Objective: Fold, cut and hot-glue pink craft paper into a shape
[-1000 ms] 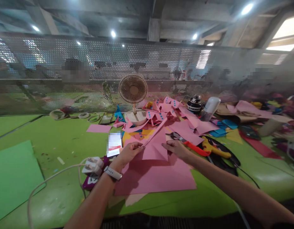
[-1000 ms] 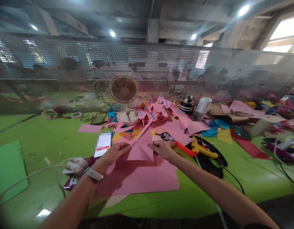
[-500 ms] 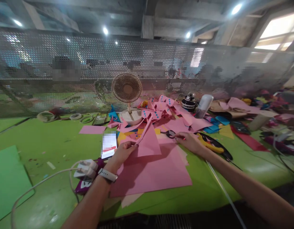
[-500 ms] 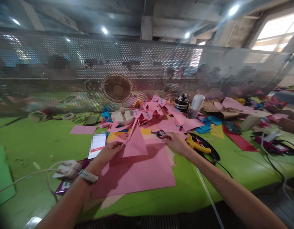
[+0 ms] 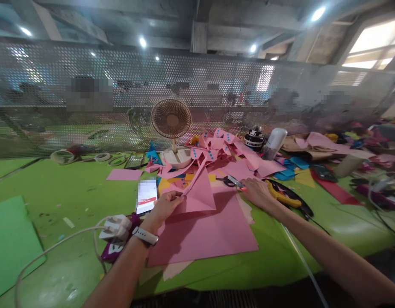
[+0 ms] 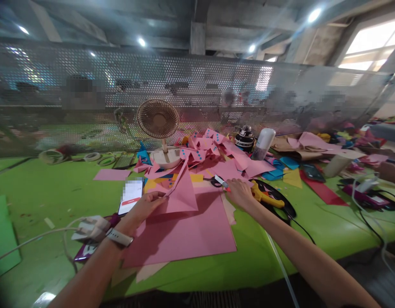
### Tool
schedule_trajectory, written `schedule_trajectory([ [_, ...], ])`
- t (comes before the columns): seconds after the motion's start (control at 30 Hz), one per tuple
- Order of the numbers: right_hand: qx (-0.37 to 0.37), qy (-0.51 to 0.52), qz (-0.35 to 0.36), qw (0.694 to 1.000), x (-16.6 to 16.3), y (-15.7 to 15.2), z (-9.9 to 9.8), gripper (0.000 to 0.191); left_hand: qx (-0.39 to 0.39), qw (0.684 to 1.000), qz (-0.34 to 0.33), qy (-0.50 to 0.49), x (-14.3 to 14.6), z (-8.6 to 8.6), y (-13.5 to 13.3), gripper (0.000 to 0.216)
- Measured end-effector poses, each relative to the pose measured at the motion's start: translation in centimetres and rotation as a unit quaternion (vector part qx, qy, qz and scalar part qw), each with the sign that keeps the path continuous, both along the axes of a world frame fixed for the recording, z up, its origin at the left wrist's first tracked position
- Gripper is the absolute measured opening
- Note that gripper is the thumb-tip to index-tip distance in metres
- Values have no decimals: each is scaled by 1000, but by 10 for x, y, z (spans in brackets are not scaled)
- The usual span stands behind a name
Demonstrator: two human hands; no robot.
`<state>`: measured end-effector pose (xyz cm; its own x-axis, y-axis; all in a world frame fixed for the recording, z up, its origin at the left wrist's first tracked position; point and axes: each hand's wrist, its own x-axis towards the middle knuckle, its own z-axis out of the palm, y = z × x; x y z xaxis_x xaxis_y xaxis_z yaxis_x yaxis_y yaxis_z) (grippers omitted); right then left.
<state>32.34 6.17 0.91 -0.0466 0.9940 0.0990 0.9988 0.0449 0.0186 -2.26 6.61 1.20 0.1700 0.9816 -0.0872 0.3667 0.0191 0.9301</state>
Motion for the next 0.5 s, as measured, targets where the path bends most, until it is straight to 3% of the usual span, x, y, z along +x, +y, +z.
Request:
schedule_trajectory([
  [0.33,42,-23,-44,998,-21,35,18,33,3,1000,-14,15,0,0,0,48],
  [0.5,-8,-17,7,1000,-36,44,16,27,1,1000,-17,18,0,-1,0,47],
])
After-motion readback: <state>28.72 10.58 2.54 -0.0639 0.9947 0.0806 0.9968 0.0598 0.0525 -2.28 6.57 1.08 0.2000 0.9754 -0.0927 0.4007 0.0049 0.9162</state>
